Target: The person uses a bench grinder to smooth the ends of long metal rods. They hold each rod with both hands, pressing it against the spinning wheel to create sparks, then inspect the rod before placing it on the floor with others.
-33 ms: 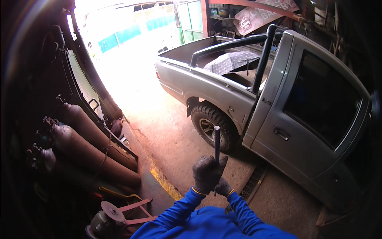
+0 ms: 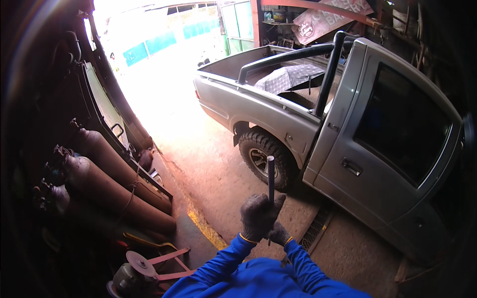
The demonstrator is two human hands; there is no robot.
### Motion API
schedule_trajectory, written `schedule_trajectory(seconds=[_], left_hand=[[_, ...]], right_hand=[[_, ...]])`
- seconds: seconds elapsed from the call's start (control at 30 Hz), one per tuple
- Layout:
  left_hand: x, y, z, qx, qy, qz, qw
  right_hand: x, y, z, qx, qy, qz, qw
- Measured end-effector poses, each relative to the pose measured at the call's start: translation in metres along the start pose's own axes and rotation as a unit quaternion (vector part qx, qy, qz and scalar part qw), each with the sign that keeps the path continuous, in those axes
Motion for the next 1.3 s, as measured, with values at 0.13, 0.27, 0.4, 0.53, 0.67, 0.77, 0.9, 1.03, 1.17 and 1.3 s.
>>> schedule_trajectory(seconds=[0.13,0.27,0.4,0.53,0.67,0.77,0.9,1.03,1.17,1.3], left_hand=[[-0.015,-0.006,0.032,0.038,-0.035,0.020,0.998],[-0.008,-0.010,0.023,0.151,-0.080,0.103,0.980],[0.014,-0.014,0.026,0.179,-0.146,0.090,0.969],[0.037,-0.018,0.030,0.203,-0.219,0.113,0.948],[0.059,-0.037,0.043,0.138,-0.285,0.131,0.939],[0.072,-0.055,0.054,0.139,-0.277,0.151,0.939],[0.083,-0.073,0.078,0.084,-0.279,0.220,0.931],[0.091,-0.088,0.102,0.028,-0.276,0.274,0.921],[0.107,-0.108,0.120,-0.011,-0.244,0.319,0.916],[0.113,-0.113,0.135,-0.063,-0.127,0.264,0.954]], right_hand=[[0.000,-0.070,-0.011,-0.053,-0.030,-0.058,0.996],[0.010,-0.084,0.013,-0.057,0.049,-0.109,0.991],[0.013,-0.075,0.017,-0.134,0.140,-0.080,0.978],[0.017,-0.115,0.033,-0.201,0.247,-0.012,0.948],[0.009,-0.127,0.044,-0.238,0.302,-0.004,0.923],[0.003,-0.120,0.046,-0.323,0.344,-0.003,0.881],[-0.006,-0.151,0.046,-0.406,0.373,0.032,0.834],[-0.016,-0.155,0.047,-0.485,0.354,0.058,0.798],[-0.022,-0.164,0.036,-0.562,0.324,0.107,0.753],[-0.022,-0.182,0.020,-0.594,0.304,0.128,0.734]])
Point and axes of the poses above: each hand's wrist, its own x-axis away from the middle knuckle, its own z-axis out of the back of the hand, y = z × x, the point moved 2 cm from there along -x, towards the middle knuckle, and after that the axes turned 9 degrees about y, right-handed, at the moved point
